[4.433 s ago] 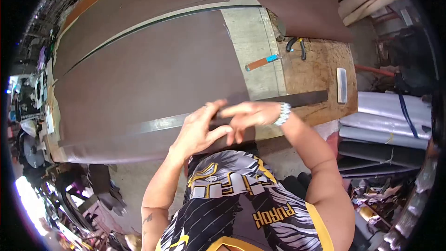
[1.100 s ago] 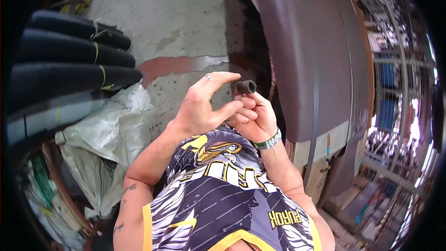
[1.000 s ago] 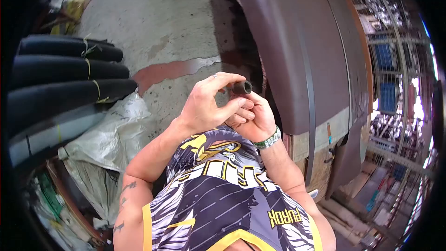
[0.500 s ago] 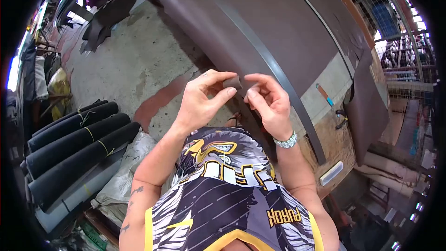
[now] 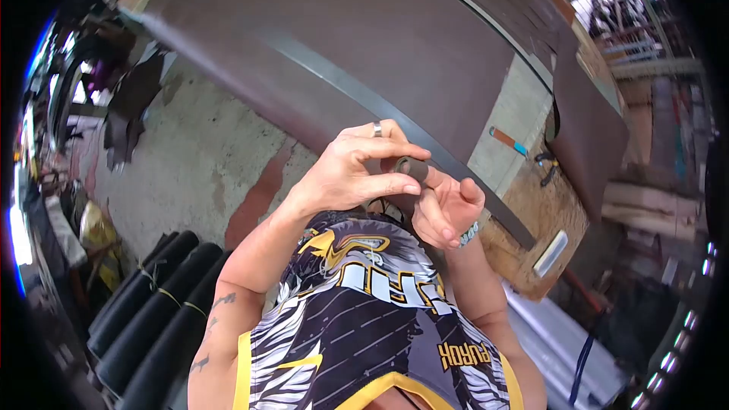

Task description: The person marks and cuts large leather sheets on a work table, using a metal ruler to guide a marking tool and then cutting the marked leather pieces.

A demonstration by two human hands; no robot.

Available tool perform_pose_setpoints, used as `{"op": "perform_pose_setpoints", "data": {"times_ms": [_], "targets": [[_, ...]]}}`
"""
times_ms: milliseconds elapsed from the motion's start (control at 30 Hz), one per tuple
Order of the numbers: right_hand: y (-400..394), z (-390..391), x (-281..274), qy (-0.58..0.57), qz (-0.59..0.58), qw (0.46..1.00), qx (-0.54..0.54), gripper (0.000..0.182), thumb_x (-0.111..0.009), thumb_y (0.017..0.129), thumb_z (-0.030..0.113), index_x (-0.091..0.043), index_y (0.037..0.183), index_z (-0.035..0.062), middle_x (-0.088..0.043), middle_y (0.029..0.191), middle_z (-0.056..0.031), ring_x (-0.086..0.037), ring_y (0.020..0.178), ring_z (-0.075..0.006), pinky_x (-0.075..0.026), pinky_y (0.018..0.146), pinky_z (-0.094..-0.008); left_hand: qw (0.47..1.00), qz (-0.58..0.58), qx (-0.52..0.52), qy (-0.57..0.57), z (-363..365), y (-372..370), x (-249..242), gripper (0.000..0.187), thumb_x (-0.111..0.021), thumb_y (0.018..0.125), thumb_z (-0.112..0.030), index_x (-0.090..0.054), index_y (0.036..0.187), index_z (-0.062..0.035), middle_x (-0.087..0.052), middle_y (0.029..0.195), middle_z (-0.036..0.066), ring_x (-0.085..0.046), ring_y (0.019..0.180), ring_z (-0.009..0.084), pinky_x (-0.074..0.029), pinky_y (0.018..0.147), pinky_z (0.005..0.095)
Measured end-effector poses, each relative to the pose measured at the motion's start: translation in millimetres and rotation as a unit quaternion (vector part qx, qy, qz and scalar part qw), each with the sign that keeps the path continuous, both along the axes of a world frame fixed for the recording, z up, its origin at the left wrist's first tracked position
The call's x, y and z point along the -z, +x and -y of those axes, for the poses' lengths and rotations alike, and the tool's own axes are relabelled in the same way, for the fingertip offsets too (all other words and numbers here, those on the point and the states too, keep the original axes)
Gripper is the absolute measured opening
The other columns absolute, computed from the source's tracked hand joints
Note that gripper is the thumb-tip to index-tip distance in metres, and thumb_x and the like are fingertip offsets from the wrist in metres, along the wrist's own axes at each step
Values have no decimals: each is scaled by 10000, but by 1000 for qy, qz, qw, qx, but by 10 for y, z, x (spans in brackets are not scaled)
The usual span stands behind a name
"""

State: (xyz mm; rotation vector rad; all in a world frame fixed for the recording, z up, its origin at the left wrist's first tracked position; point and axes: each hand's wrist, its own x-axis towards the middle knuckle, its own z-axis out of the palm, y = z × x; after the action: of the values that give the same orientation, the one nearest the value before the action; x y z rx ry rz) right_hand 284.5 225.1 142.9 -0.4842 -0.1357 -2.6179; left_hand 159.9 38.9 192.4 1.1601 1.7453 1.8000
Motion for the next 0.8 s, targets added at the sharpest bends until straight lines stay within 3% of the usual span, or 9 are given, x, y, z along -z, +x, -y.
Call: {"op": "perform_pose_setpoints", "data": {"times_ms": [67, 167, 367, 567, 600, 633, 800], "targets": [[-78, 127, -35, -11, -4, 1000, 27, 804, -489, 1080, 453, -153, 1616, -44, -684, 988, -325, -678, 590, -275, -555, 521, -325, 999, 5, 53, -9, -21, -193, -43, 487, -924, 745, -241, -784, 1169, -44, -626, 863, 4, -562, 794, 124, -466, 675, 298], [-228, 390, -47, -56, -2, 995, 83, 847, -514, 1066, 496, -155, 1616, -38, -680, 986, -327, -686, 598, -284, -568, 508, -320, 993, 29, 112, 4, -55, -490, -64, 502, -924, 744, -255, -775, 1172, -40, -612, 854, 0, -560, 789, 129, -471, 681, 306], [-514, 464, -196, -69, -3, 983, 169, 833, -529, 1048, 568, -238, 1621, 37, -705, 964, -259, -710, 624, -287, -569, 439, -317, 987, 40, 156, 26, -252, -833, -26, 557, -944, 722, -267, -757, 1191, -31, -631, 890, 7, -563, 797, 130, -493, 726, 311], [-449, 479, -148, -46, -15, 969, 241, 778, -506, 1045, 606, -352, 1557, 39, -713, 969, -248, -706, 642, -290, -551, 466, -330, 974, 35, 222, 21, -485, -905, -18, 396, -904, 773, -169, -783, 1132, -53, -667, 901, 32, -600, 788, 133, -519, 738, 320], [-442, 513, -97, -89, -29, 963, 254, 900, -491, 1021, 660, -294, 1573, -23, -685, 1021, -308, -695, 683, -337, -566, 533, -365, 972, 37, 232, 33, -534, -898, -17, 379, -899, 777, -162, -785, 1120, -51, -669, 893, 36, -602, 775, 137, -523, 738, 323], [-425, 519, -81, -90, -27, 961, 261, 905, -494, 1019, 663, -295, 1573, -24, -684, 1029, -314, -696, 688, -340, -568, 536, -368, 969, 40, 241, 45, -581, -894, -22, 361, -895, 781, -155, -786, 1108, -48, -671, 886, 41, -603, 762, 141, -528, 738, 325], [-257, 453, -16, -24, -32, 950, 309, 943, -487, 1005, 692, -288, 1579, -30, -670, 1099, -343, -715, 794, -368, -594, 556, -382, 958, 8, 278, 75, -708, -841, 49, 347, -872, 794, -132, -773, 1114, -41, -751, 1099, 120, -719, 950, 214, -578, 846, 351]]}}
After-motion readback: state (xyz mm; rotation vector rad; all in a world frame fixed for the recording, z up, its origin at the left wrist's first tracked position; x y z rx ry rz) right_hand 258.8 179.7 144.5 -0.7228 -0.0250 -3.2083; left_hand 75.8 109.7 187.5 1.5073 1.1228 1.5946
